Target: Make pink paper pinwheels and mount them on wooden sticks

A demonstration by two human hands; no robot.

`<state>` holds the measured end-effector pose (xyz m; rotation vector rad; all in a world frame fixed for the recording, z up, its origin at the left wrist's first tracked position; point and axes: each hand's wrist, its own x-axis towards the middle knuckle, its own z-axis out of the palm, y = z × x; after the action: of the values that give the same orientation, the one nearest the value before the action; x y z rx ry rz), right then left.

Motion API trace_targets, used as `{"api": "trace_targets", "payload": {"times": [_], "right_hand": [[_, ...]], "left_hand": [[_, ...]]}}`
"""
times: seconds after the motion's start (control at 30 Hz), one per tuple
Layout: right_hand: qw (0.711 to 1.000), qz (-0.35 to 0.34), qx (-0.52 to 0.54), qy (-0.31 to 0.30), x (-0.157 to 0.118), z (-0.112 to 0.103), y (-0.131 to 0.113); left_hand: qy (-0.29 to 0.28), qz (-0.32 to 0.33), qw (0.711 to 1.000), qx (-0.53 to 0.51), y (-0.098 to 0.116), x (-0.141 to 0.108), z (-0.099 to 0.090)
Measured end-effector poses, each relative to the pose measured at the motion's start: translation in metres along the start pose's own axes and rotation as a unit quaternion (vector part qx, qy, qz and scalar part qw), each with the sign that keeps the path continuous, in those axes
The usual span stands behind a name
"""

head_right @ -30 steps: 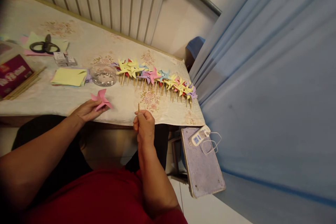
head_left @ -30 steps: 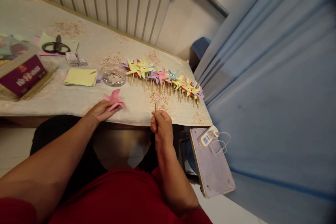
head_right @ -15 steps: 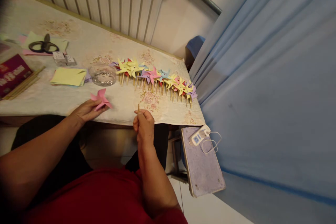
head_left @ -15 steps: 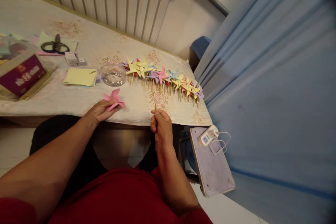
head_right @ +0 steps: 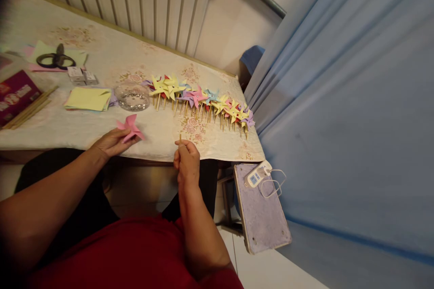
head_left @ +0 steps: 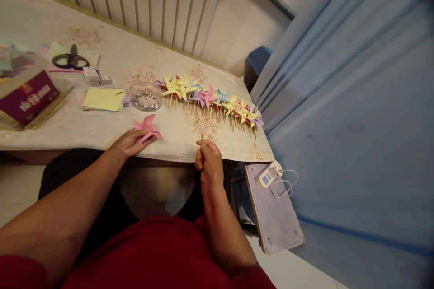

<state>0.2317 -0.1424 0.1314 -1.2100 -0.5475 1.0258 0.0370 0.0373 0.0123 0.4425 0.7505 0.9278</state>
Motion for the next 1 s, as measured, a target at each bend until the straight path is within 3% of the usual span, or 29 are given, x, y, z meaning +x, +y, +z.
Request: {"api": "trace_targets", "payload": {"times": [0.43, 1.0], "right_hand": [[1.0, -0.014, 0.011, 0.023, 0.0022, -0.0012, -0.0003], [0.999, 0.014, 0.038, 0.003, 0.0033, -0.0024, 0.0046]], "left_hand": [[0.017, -0.004, 1.0, 0.003, 0.0014, -0.0026, 0.0057], [0.009, -0.001, 1.0, 0.014, 0.0006, -0.0025, 0.0042]]}}
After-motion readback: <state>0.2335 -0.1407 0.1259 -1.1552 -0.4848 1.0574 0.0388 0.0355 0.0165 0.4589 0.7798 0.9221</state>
